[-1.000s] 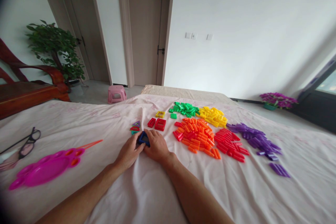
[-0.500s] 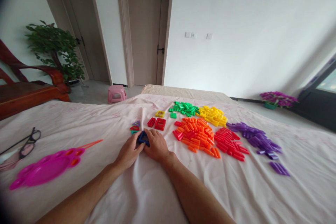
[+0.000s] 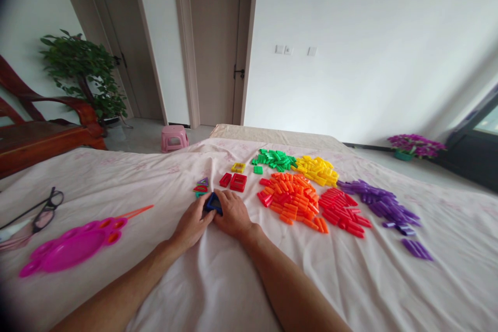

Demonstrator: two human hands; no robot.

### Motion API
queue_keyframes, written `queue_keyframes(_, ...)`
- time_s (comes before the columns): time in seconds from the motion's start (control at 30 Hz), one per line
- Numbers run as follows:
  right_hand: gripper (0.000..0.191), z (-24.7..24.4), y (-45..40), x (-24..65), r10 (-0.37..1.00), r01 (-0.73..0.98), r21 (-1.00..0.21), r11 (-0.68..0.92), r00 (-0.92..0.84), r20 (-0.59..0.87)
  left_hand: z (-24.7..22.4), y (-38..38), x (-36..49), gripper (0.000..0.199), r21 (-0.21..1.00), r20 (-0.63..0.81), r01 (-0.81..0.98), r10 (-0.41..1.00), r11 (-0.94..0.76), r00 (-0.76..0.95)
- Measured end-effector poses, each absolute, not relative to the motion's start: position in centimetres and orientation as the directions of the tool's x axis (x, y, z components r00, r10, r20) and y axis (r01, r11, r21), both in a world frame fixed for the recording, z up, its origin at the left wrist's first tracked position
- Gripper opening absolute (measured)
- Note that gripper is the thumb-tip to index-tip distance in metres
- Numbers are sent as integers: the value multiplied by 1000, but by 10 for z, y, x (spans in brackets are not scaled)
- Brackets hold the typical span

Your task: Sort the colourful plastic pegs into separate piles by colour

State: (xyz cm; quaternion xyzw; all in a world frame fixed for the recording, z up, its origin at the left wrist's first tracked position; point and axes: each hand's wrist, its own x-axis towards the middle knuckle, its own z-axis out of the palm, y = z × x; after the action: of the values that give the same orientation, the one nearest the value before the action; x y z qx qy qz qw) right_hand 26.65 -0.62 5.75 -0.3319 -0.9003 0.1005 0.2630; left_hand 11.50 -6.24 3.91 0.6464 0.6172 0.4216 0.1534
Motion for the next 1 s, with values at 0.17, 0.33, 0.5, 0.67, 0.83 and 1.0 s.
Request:
queue_keyframes(0.17,62,57,-6,267,660,557,-355,751,-638,397,40,-63,115,50,716,339,676,933,-174,-119)
queue_keyframes(0.33,62,56,-5,266,660,557,-354,751,-636,399,43,-64,116,50,714,332,680,936,-166,-121)
queue_keyframes(0.5,63,55,-4,266,654,553,-350,756,-637,408,43,-63,116,50,725,332,668,935,-166,-128)
queue_keyframes(0.67,62,53,-2,266,654,547,-359,756,-634,412,41,-62,115,51,735,333,656,934,-173,-127)
queue_keyframes(0.83,62,53,-1,266,641,516,-381,767,-630,437,42,-62,114,50,761,338,620,933,-192,-126)
queue_keyframes(1.0,60,55,-2,267,639,515,-379,769,-632,438,42,-62,114,49,785,328,592,934,-185,-142)
